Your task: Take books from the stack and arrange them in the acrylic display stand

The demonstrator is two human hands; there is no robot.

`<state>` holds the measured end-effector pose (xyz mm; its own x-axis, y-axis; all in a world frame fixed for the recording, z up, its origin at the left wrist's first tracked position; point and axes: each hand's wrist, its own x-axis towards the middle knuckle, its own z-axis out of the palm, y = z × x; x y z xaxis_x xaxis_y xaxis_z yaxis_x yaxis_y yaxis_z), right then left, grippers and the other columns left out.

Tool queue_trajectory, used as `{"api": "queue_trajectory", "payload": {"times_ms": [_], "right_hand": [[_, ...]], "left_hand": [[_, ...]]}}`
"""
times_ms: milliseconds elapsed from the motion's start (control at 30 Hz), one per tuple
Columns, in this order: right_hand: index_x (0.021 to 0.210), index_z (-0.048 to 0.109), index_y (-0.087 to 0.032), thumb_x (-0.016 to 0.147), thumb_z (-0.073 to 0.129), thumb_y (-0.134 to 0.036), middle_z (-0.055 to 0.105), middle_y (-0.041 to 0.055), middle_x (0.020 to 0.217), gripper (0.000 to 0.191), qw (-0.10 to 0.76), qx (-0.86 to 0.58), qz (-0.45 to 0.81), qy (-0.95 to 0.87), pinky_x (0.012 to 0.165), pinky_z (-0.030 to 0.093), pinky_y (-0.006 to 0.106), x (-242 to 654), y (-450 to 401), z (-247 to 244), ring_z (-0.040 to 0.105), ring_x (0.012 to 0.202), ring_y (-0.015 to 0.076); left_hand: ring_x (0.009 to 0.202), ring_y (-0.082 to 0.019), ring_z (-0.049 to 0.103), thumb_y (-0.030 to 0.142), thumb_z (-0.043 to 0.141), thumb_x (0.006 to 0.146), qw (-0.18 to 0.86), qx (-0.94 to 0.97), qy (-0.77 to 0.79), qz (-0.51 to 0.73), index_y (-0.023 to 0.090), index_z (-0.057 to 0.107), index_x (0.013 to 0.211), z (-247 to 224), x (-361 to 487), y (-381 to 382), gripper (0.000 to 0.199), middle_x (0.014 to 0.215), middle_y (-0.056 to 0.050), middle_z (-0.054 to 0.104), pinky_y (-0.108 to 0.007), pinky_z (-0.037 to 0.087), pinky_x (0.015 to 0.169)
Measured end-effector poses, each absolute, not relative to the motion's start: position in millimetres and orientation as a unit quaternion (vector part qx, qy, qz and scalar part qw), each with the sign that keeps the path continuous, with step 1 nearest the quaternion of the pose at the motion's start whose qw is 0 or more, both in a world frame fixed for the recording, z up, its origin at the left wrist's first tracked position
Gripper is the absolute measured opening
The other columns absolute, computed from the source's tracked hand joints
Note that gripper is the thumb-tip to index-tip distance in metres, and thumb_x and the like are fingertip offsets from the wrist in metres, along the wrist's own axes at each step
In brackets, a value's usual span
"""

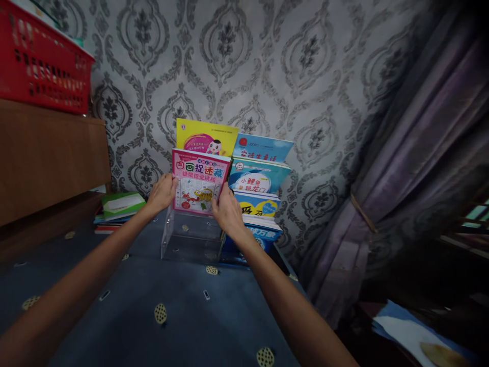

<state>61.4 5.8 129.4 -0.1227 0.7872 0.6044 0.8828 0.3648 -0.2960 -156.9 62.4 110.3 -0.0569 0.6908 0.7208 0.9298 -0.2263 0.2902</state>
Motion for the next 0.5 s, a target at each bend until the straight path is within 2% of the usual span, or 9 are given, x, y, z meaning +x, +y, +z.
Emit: {"api": "queue_trajectory", "payload": {"times_ms": [200, 333, 500], "right_hand": [[0.146, 0.038, 0.001, 0.092, 0.049, -0.021, 0.065, 0.0251, 0.124, 0.059, 0.376, -0.541, -0.061, -0.75, 0.098, 0.051, 0.043, 62, 14, 118, 0.062, 0.116, 0.0338], [0.15, 0.036, -0.003, 0.092, 0.044, -0.022, 0.064, 0.0246, 0.126, 0.061, 0.426, -0.495, -0.061, -0.754, 0.101, 0.051, 0.049, 63, 19, 103, 0.061, 0.117, 0.0348], [0.151, 0.036, -0.007, 0.093, 0.043, -0.022, 0.053, 0.0247, 0.143, 0.061, 0.484, -0.412, -0.07, -0.769, 0.11, 0.046, 0.053, 62, 29, 86, 0.053, 0.132, 0.0344]], "left_hand": [[0.106, -0.03, 0.064, 0.033, 0.031, 0.1, 0.151, -0.644, -0.641, -0.388, 0.018, 0.056, 0.096, 115, -149, 63, 0.03, 0.105, -0.017, 0.067, -0.041, 0.049, 0.093], [0.106, -0.03, 0.065, 0.032, 0.032, 0.1, 0.153, -0.634, -0.655, -0.381, 0.018, 0.058, 0.097, 117, -145, 63, 0.029, 0.105, -0.016, 0.068, -0.04, 0.049, 0.092], [0.105, -0.03, 0.063, 0.025, 0.03, 0.1, 0.163, -0.642, -0.644, -0.383, 0.018, 0.057, 0.096, 116, -141, 61, 0.028, 0.103, -0.016, 0.066, -0.04, 0.05, 0.09]]}}
